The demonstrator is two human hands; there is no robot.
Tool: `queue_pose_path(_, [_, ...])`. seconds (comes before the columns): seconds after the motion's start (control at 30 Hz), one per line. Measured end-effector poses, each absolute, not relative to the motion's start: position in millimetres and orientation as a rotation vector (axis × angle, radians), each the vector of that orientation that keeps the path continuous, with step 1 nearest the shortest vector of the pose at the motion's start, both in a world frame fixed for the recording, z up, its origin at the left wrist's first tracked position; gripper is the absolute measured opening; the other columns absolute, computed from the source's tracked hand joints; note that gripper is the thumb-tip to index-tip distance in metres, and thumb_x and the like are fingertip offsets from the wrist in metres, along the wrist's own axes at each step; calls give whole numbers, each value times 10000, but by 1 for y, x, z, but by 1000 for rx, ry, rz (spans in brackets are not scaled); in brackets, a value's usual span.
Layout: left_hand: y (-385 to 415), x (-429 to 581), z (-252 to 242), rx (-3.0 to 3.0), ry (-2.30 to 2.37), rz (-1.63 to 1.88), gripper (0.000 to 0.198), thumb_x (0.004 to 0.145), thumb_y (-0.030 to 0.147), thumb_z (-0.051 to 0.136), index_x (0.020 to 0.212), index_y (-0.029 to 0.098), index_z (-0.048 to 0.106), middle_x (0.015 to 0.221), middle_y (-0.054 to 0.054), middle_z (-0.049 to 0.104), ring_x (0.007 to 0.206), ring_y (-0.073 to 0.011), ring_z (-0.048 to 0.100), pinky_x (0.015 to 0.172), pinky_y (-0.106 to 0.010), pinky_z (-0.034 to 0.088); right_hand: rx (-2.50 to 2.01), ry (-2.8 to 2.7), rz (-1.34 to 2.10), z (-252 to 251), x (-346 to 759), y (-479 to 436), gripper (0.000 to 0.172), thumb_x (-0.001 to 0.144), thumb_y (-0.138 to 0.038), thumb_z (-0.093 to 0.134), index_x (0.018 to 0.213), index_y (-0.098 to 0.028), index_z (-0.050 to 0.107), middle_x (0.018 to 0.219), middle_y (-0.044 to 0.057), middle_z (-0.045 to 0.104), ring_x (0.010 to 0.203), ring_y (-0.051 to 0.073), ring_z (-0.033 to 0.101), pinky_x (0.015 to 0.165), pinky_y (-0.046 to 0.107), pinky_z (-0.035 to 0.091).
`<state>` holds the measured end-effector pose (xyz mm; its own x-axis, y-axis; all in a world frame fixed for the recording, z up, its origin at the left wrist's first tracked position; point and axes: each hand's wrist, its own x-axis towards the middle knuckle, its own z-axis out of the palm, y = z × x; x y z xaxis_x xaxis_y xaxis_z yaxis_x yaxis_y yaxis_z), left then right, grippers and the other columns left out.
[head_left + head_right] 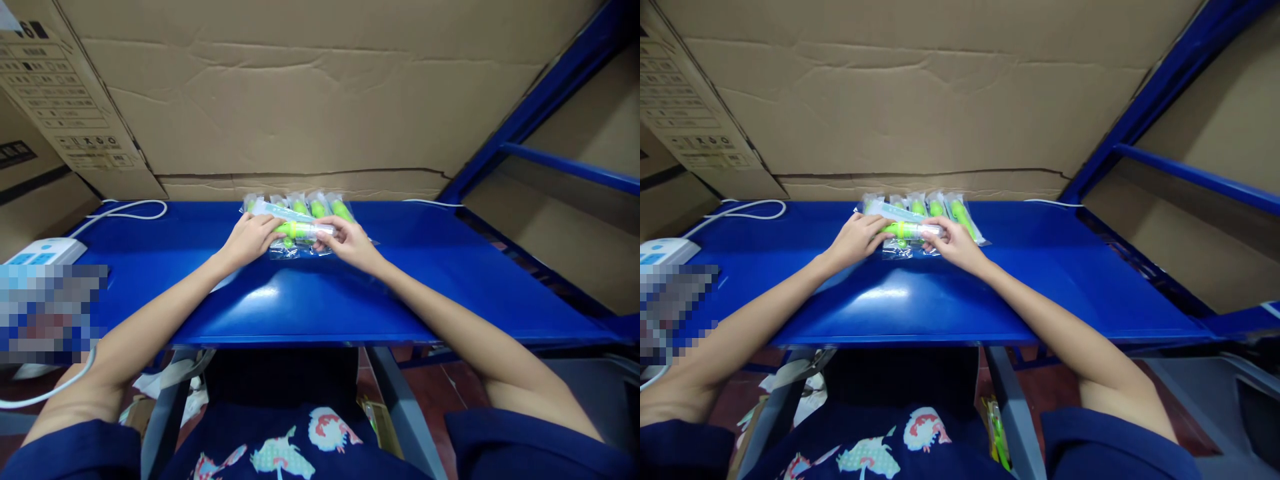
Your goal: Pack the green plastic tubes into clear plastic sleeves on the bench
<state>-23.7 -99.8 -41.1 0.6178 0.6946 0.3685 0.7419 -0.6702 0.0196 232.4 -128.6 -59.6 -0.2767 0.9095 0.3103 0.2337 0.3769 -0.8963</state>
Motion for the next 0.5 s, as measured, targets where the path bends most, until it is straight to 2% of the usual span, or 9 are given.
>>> queue_pose_path(0.1, [-100,-22,-43,-2677,-1166,-575,375,1058,366,432,1287,158,645,1191,-133,729,1092,-270,664,916,-373,416,-1050,-1753,876,-57,232,-131,481,861,-637,681,1110,-226,660,690,21,701,639,225,699,719,433,614])
queue_pose_path(0.27, [-100,-18,-42,-2661,-1123,-641,424,1050,452,441,1298,182,654,1243,-134,707,1143,-292,646,1005,-436,393,-1010,-1690,917,-53,235,-126,529,827,-743,669,989,-240,637,632,0,693,556,191,670,608,369,592])
queue_pose_path(0.37, [-94,-25,-42,-2631,-1182,-780,525,1027,552,430,1402,217,583,1396,-152,621,1293,-318,564,1077,-483,371,-963,-1577,973,-54,242,-117,563,774,-762,710,917,-225,625,649,14,692,564,178,677,580,331,594])
queue_pose_path(0.43, [-85,-36,-45,-2575,-1330,-913,556,1033,556,380,1449,222,536,1465,-167,561,1370,-326,499,1098,-507,377,-930,-1497,978,-53,249,-111,560,751,-750,743,885,-221,620,678,20,689,587,166,684,595,313,606])
queue_pose_path(0.5, [-70,-51,-50,-2507,-1525,-1020,535,1031,535,375,1437,235,553,1480,-170,539,1401,-340,468,1114,-543,376,-914,-1433,961,-53,257,-105,553,737,-742,764,859,-222,620,705,27,690,602,157,683,604,301,611])
